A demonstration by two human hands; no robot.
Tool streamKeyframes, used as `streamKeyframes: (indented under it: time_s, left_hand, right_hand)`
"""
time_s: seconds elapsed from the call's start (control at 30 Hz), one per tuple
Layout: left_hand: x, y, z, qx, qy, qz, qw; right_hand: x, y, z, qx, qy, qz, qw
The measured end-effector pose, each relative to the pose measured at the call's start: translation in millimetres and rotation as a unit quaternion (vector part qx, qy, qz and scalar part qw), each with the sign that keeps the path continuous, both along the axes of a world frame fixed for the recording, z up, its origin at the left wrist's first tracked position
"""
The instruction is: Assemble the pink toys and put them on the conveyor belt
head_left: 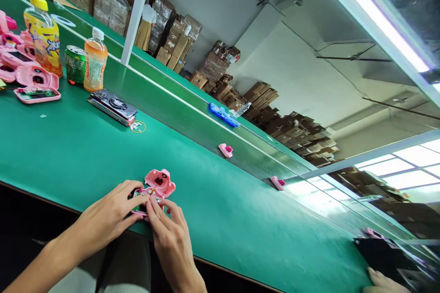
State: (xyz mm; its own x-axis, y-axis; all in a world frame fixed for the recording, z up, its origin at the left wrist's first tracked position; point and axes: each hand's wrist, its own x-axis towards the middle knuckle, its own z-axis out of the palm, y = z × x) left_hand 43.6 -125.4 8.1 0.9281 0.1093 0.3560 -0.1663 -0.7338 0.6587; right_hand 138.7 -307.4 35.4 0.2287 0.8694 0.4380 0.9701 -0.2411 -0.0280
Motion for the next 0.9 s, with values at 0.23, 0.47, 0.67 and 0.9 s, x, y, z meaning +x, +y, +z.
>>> streamKeyframes:
  time_s: [0.23,0.47,0.67,0.9]
  left_hand:
    - [3,1,0.7,0.013,-0.018,-0.008,1.0]
    - [3,3,14.0,0.039,0.011,-0.003,0.999]
    - [-2,6,24.2,-0.114,-0.016,-0.031,0.993]
    - [-6,-9,40.6,-0.464,-0.172,0.068,0.867]
  right_hand:
    - [23,-6,8.1,0.086,0.081,-0.15,0.982]
    - [107,99,103.6,-0.381,0.323,-0.237,0.833]
    - [103,109,120.2,-0.387,0.379,-0.115,0.833]
    - [71,59,157.0,-0.163,0.371,0.068,0.912]
